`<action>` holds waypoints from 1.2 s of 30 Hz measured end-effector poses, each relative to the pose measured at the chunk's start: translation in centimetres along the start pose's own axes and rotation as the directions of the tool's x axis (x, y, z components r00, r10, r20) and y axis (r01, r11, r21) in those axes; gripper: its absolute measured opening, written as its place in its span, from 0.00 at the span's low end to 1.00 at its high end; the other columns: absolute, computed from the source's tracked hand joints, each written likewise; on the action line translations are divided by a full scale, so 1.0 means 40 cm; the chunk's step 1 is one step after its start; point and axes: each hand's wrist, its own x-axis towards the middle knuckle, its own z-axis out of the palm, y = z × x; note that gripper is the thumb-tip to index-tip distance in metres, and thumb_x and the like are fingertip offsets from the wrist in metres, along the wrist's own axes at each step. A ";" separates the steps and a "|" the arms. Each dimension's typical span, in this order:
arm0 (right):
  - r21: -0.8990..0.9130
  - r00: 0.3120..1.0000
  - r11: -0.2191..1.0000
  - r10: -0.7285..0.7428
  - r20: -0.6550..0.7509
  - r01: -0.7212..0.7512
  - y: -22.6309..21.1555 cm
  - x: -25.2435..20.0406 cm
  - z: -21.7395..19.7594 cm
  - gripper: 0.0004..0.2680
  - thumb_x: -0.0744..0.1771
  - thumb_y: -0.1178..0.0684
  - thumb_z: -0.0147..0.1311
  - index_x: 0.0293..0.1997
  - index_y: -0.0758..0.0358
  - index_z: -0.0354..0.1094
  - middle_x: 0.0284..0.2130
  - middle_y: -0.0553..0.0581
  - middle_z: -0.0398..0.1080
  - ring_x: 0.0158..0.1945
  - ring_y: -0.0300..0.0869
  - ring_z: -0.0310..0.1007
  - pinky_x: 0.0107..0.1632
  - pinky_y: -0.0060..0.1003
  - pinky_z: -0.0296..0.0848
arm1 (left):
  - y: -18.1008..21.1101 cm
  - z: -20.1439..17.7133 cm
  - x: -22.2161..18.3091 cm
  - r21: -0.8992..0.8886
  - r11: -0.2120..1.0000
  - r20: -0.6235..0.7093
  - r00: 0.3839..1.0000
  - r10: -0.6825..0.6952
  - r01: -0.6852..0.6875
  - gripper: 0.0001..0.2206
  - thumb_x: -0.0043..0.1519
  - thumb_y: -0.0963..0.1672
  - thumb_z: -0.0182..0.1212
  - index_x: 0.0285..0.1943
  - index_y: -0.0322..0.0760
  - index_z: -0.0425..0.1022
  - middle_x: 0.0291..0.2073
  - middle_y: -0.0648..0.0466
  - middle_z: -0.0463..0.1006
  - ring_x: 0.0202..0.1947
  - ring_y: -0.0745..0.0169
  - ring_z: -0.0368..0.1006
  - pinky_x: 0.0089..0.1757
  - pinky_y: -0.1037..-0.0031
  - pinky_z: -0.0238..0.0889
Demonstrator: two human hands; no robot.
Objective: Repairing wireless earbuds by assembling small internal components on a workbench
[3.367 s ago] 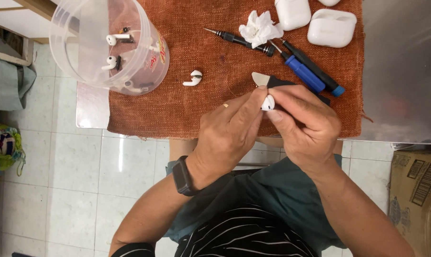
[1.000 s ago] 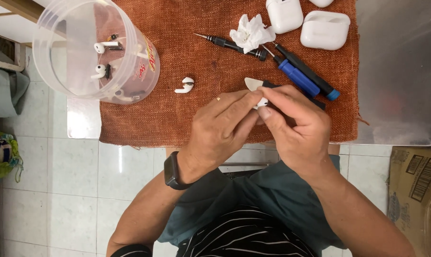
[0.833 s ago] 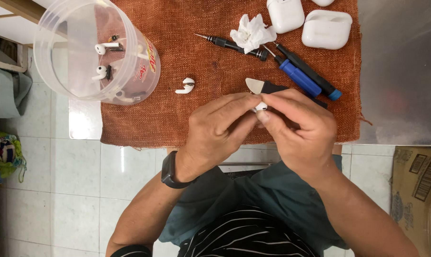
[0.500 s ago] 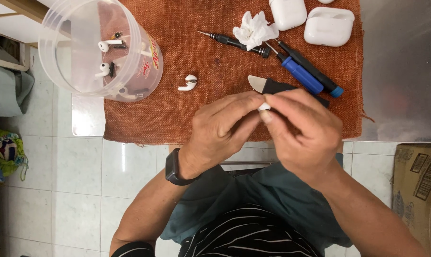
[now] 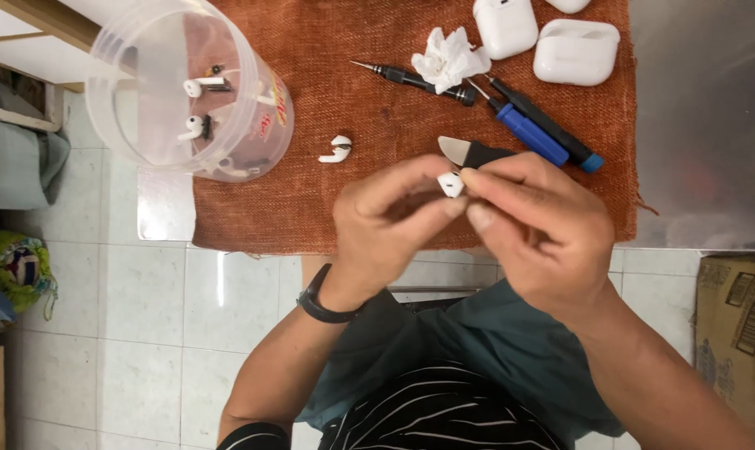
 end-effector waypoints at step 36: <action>-0.241 0.975 0.946 -0.221 0.009 0.216 0.015 0.041 0.011 0.08 0.65 0.73 0.63 0.48 0.77 0.77 0.35 0.65 0.75 0.34 0.46 0.73 0.37 0.34 0.73 | -0.031 -0.007 -0.029 -0.619 0.665 0.131 0.889 -0.438 0.418 0.15 0.65 0.39 0.67 0.61 0.30 0.78 0.48 0.40 0.83 0.45 0.54 0.82 0.49 0.67 0.78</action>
